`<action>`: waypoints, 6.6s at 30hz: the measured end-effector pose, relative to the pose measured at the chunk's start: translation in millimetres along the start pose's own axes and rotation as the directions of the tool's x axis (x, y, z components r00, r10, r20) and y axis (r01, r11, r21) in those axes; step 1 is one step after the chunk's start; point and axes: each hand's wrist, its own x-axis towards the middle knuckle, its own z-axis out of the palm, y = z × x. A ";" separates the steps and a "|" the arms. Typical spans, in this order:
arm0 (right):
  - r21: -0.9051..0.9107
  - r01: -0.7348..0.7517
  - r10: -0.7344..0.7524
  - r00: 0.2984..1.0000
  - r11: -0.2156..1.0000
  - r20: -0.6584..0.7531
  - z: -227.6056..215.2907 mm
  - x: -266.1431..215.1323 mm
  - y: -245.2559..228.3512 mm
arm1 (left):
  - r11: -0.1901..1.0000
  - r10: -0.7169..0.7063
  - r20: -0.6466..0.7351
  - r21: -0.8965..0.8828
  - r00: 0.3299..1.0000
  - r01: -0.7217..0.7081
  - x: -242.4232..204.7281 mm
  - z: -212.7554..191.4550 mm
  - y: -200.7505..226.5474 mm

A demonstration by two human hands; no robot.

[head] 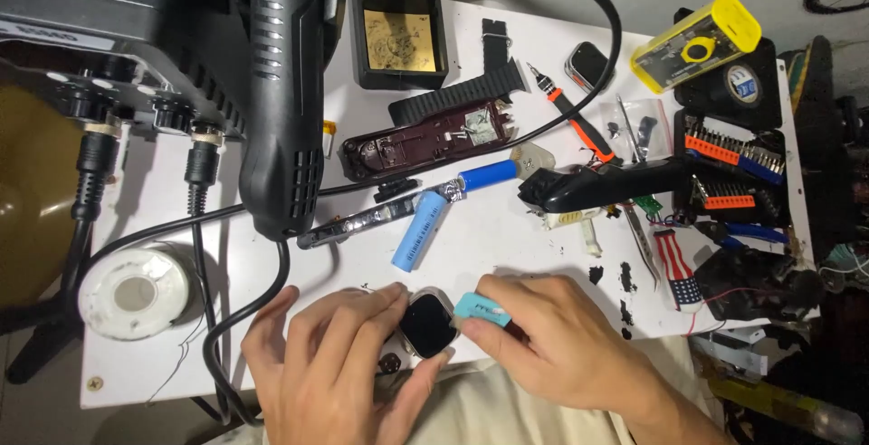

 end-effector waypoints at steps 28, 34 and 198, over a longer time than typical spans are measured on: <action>0.062 -0.082 0.083 0.996 0.995 -0.012 8.3 -2.8 4.1 | 1.000 -0.023 -0.032 -0.001 0.999 0.023 4.2 2.6 1.2; -0.016 -0.092 0.091 0.993 0.996 -0.074 20.3 -10.6 7.9 | 0.999 -0.030 -0.037 0.008 0.999 0.031 4.1 2.6 1.4; -0.020 -0.292 0.289 0.930 0.956 0.225 -19.7 33.0 -15.7 | 0.994 0.063 -0.020 -0.083 0.998 -0.065 -7.6 -7.0 -5.8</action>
